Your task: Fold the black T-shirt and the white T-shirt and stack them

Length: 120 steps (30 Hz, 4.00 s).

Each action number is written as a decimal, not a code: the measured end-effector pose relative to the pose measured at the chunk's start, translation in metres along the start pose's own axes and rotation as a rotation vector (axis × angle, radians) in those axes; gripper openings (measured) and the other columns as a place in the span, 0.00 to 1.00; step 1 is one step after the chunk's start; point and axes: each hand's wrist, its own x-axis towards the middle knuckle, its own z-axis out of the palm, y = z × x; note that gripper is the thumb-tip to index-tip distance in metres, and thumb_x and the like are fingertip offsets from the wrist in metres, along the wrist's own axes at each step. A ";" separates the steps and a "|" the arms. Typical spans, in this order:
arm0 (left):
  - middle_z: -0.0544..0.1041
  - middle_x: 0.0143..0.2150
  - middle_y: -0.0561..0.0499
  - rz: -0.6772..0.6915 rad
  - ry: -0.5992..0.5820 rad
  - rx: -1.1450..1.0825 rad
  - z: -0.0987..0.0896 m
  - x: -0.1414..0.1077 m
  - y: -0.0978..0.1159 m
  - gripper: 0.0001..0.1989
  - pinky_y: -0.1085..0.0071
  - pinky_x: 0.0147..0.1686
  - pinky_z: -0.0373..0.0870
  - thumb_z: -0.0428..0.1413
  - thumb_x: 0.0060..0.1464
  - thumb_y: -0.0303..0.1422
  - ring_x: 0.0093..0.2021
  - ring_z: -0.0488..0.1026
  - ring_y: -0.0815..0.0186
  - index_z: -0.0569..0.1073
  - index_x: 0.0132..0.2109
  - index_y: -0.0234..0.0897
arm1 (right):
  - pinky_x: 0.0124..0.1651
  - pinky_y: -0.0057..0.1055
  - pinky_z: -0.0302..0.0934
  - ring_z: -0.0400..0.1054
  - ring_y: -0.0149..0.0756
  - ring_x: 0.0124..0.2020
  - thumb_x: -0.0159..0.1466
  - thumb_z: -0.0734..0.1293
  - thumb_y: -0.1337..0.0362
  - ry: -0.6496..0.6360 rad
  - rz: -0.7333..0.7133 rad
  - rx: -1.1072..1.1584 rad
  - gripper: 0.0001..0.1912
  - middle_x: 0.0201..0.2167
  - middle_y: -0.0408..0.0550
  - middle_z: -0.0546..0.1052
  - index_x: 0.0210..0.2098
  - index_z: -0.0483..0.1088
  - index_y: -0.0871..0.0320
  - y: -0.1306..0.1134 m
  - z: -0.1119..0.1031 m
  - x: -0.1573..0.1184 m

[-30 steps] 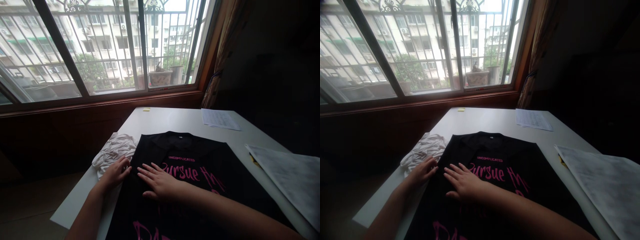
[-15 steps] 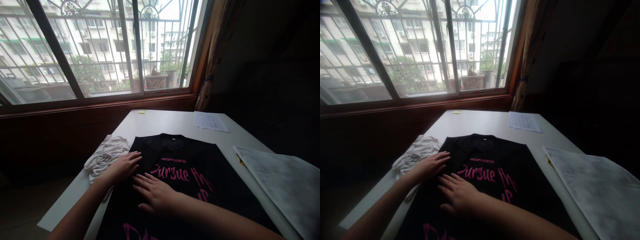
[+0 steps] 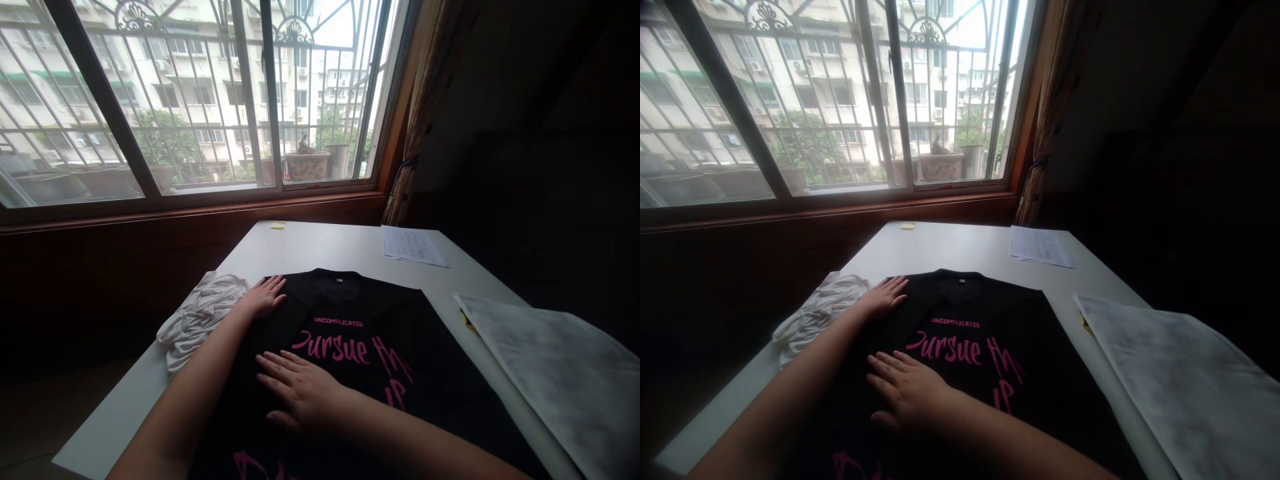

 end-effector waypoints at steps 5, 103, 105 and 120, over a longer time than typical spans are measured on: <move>0.45 0.78 0.48 -0.032 -0.010 0.004 0.003 0.006 -0.003 0.32 0.52 0.73 0.43 0.37 0.72 0.48 0.77 0.42 0.56 0.48 0.76 0.43 | 0.77 0.45 0.30 0.36 0.41 0.77 0.75 0.56 0.48 -0.006 -0.068 0.003 0.34 0.75 0.54 0.52 0.74 0.53 0.60 0.001 0.001 -0.001; 0.61 0.73 0.39 -0.090 0.145 -0.039 0.001 0.098 0.086 0.27 0.53 0.70 0.54 0.40 0.72 0.41 0.73 0.57 0.54 0.62 0.70 0.35 | 0.74 0.43 0.39 0.50 0.45 0.72 0.73 0.54 0.45 0.395 1.003 -0.427 0.32 0.72 0.48 0.59 0.71 0.58 0.51 0.233 -0.113 -0.143; 0.62 0.73 0.39 -0.079 0.152 -0.027 -0.002 0.094 0.091 0.27 0.50 0.70 0.54 0.40 0.72 0.41 0.73 0.58 0.52 0.63 0.70 0.34 | 0.74 0.43 0.39 0.51 0.45 0.72 0.73 0.54 0.46 0.402 0.999 -0.432 0.32 0.72 0.48 0.60 0.71 0.59 0.51 0.233 -0.112 -0.144; 0.49 0.77 0.45 -0.014 0.080 -0.009 0.001 -0.034 0.099 0.33 0.45 0.72 0.46 0.39 0.71 0.51 0.77 0.43 0.52 0.56 0.74 0.38 | 0.73 0.49 0.44 0.60 0.46 0.68 0.73 0.57 0.57 0.528 0.907 -0.499 0.23 0.67 0.54 0.69 0.63 0.70 0.56 0.221 -0.107 -0.140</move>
